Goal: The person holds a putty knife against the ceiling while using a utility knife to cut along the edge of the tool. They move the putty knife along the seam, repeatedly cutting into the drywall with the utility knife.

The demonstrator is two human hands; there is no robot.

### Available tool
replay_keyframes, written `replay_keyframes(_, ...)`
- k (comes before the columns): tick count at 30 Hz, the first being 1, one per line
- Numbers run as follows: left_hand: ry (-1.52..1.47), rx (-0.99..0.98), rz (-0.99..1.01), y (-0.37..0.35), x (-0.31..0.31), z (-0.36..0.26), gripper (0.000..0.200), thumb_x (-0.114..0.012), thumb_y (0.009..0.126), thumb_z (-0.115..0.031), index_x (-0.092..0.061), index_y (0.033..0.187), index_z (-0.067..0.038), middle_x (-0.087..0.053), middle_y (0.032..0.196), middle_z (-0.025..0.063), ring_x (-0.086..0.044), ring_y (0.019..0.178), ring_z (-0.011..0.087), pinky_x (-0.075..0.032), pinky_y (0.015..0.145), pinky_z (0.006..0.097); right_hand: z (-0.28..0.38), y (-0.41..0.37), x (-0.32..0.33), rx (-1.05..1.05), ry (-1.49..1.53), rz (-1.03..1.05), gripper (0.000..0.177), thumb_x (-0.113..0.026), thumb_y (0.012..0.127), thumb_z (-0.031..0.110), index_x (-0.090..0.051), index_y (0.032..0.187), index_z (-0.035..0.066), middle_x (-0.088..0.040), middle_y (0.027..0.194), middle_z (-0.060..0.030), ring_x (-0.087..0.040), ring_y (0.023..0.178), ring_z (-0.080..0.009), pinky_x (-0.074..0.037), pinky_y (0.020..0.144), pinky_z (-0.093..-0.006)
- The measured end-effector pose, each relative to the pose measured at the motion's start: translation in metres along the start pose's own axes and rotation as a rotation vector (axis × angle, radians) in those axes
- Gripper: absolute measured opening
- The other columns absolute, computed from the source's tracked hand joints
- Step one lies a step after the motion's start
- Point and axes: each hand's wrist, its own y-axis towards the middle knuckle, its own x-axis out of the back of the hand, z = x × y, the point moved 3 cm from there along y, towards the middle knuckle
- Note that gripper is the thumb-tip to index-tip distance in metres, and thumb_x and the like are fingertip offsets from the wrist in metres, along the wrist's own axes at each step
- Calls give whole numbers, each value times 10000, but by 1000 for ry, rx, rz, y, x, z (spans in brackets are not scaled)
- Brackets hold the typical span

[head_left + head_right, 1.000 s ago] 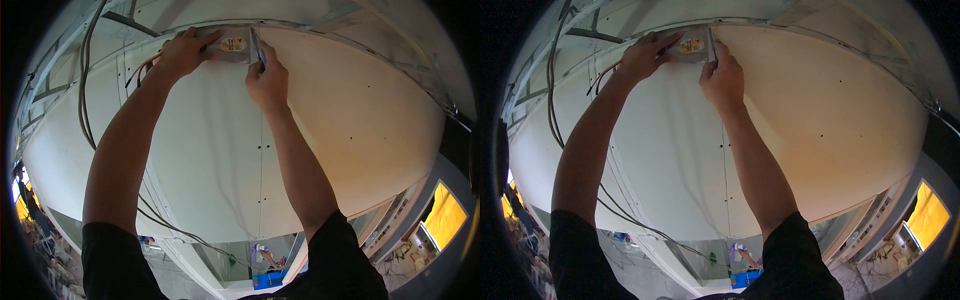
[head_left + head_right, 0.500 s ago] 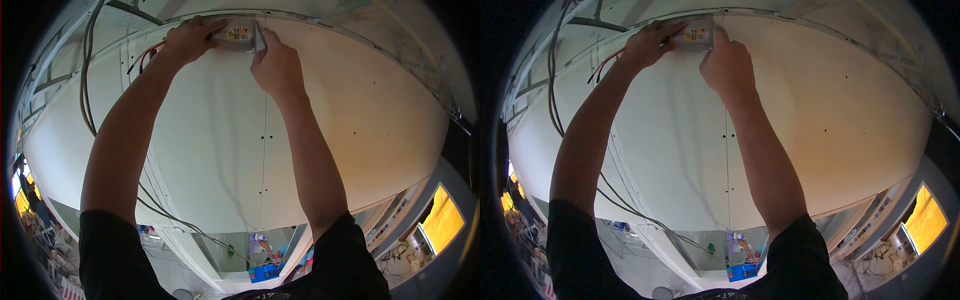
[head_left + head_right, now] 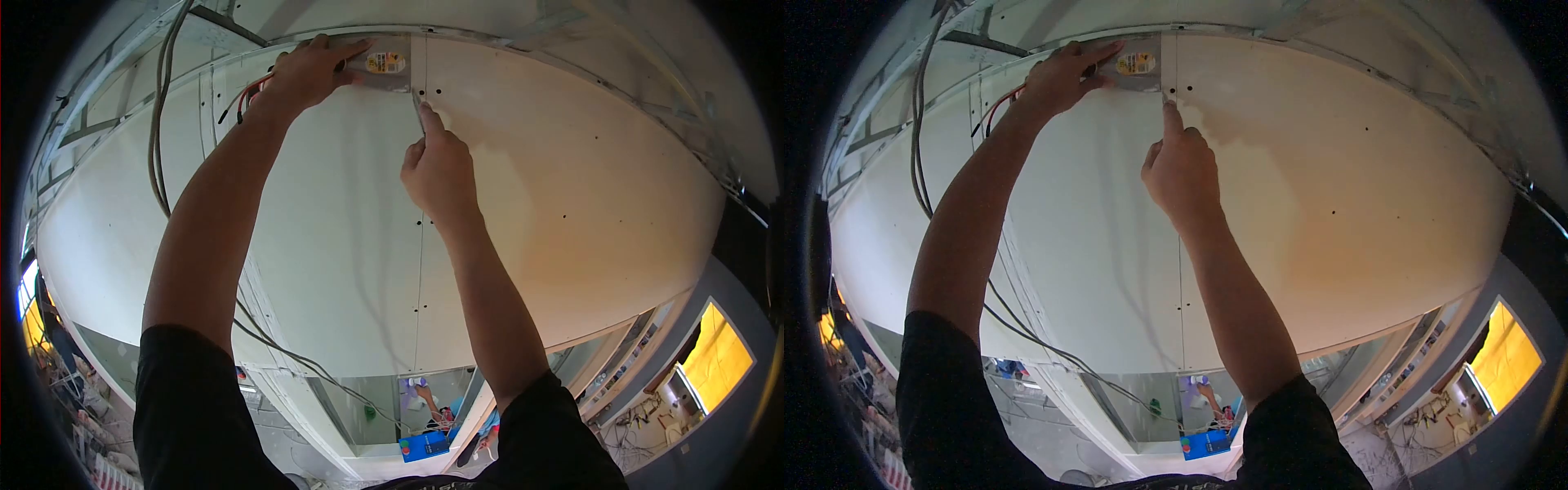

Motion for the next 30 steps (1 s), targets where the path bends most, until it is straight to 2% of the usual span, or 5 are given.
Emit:
replay_keyframes(12, -67, -21, 134, -10, 1, 5, 643, -701, 925, -486, -449, 1517, -506, -599, 1195, 94, -642, 1142, 293, -558, 913, 478, -3, -116, 36, 112, 234, -244, 632, -566, 908, -3, -420, 1523, 27, -594, 947, -176, -626, 801, -340, -546, 689, -463)
replay_keyframes(20, -24, -95, 232, -105, -7, -27, 634, -665, 943, -509, -429, 1529, -472, -581, 1130, 75, -673, 1018, 273, -611, 848, 419, -53, -444, 66, -303, 321, 310, 527, -554, 938, 27, -481, 1458, -32, -663, 1126, -266, -679, 1005, -442, -549, 877, -485)
replay_keyframes(23, 43, -124, 226, -114, -7, -37, 682, -670, 946, -493, -391, 1566, -443, -558, 1083, 75, -645, 970, 251, -599, 806, 430, -54, -489, 89, -487, 310, 332, 496, -552, 946, 34, -501, 1433, -40, -642, 1275, -302, -660, 1144, -465, -537, 978, -469)
replay_keyframes(29, -45, -95, 304, -119, -8, -50, 644, -646, 963, -506, -394, 1551, -437, -577, 1131, 67, -694, 966, 258, -621, 778, 422, -66, -510, 91, -572, 319, 322, 507, -530, 950, 44, -491, 1449, -34, -673, 1208, -293, -732, 1010, -382, -583, 867, -407)
replay_keyframes(30, -45, -99, 305, -116, -8, -50, 644, -646, 963, -506, -394, 1551, -437, -577, 1131, 67, -694, 966, 258, -621, 778, 422, -66, -507, 95, -582, 339, 330, 482, -545, 948, 25, -501, 1421, -56, -611, 1348, -311, -617, 1245, -467, -501, 1056, -471)
